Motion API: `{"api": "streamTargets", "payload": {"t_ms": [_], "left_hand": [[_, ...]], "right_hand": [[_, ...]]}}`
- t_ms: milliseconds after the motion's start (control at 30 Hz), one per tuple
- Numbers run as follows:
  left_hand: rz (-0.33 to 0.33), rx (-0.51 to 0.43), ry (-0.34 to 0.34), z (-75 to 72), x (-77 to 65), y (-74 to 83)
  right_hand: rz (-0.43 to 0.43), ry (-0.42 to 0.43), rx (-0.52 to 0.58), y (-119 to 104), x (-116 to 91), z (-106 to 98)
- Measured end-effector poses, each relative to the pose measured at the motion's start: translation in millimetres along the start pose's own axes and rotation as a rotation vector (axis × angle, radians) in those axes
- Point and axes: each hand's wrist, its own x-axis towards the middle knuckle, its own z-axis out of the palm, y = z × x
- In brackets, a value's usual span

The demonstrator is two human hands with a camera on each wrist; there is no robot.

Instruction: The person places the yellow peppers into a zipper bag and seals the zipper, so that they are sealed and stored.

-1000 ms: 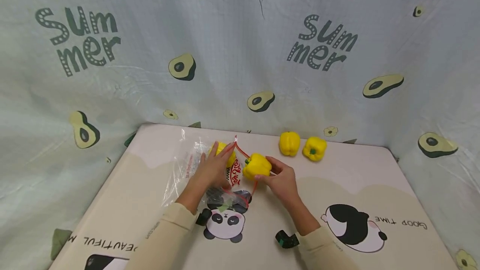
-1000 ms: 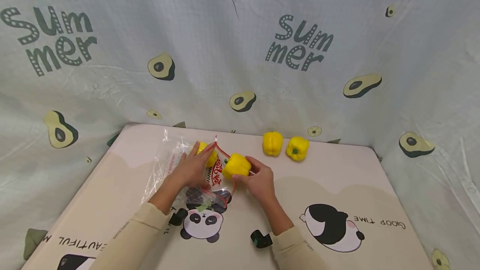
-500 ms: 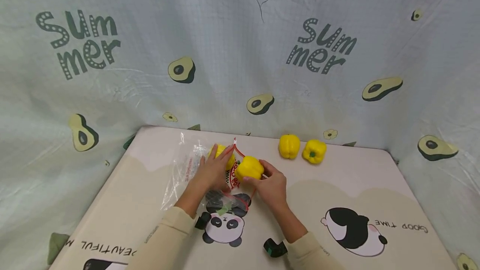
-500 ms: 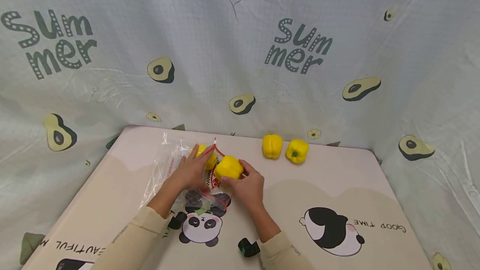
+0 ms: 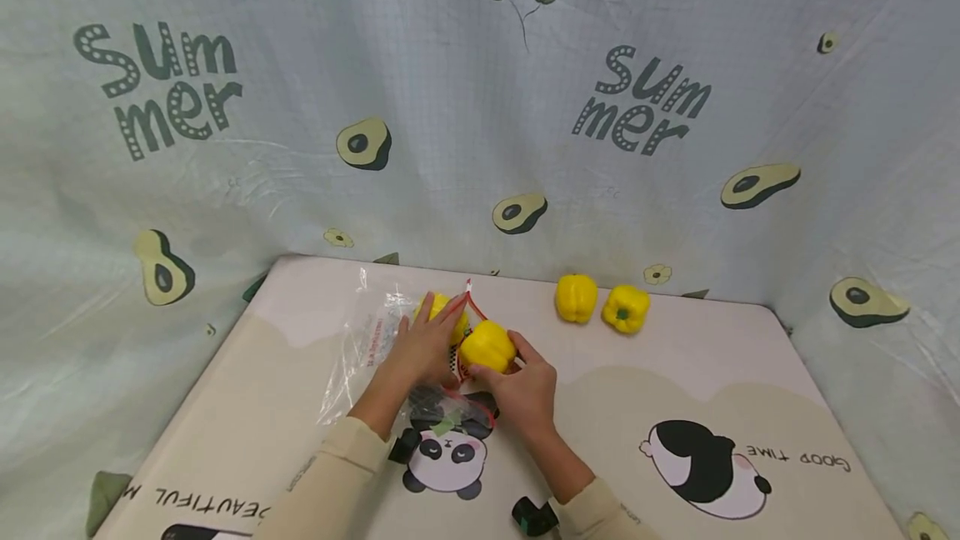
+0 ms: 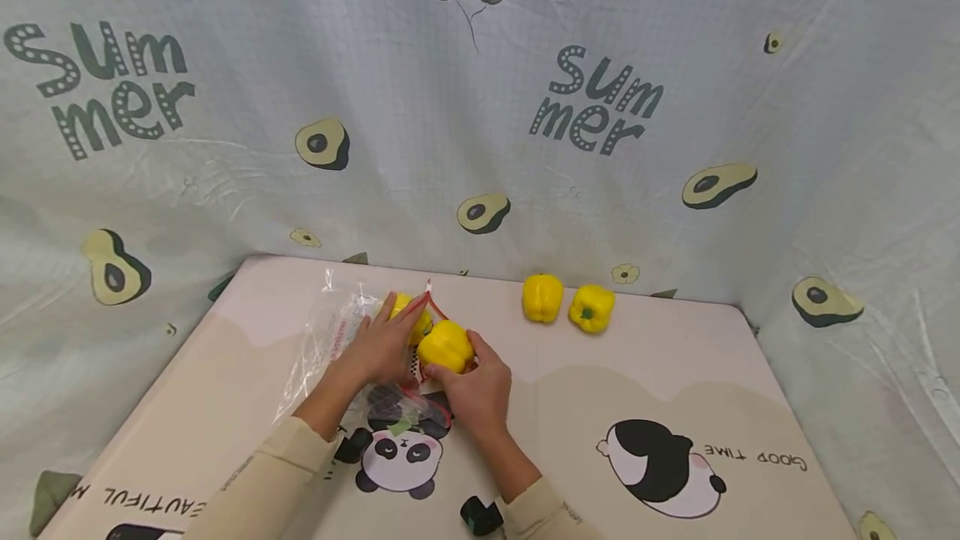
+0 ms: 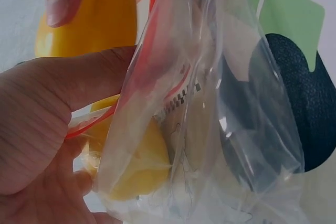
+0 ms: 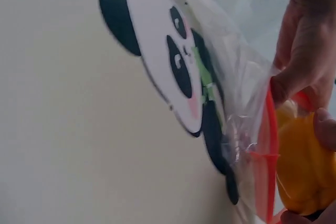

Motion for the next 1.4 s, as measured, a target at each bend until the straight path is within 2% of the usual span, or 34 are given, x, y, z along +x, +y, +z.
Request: {"api": "streamTargets", "payload": {"t_ms": [167, 267, 467, 700, 967, 1233, 1400], "left_hand": [[0.002, 0.0, -0.003, 0.1, 0.8, -0.6], [0.009, 0.0, -0.002, -0.1, 1.1, -1.1], [0.014, -0.019, 0.006, -1.5, -0.2, 0.3], [0.027, -0.027, 0.01, -1.9, -0.6, 1.6], [0.024, -0.007, -0.003, -1.5, -0.5, 1.9], [0.028, -0.002, 0.016, 1.4, -2.8, 1.4], [0.024, -0.002, 0.028, 2.8, -3.0, 3.3]], "right_hand": [[-0.13, 0.034, -0.086, 3.4, -6.7, 4.5], [-0.17, 0.027, -0.097, 4.7, -7.5, 6.7], [-0.147, -0.024, -0.103, 9.1, 3.2, 9.5], [-0.095, -0.016, -0.12, 12.5, 16.0, 9.8], [-0.127, -0.062, -0.171, 12.9, 18.5, 11.3], [-0.099, -0.226, -0.237, 14.8, 18.8, 8.1], [-0.078, -0.263, -0.203, 11.1, 23.1, 3.8]]}}
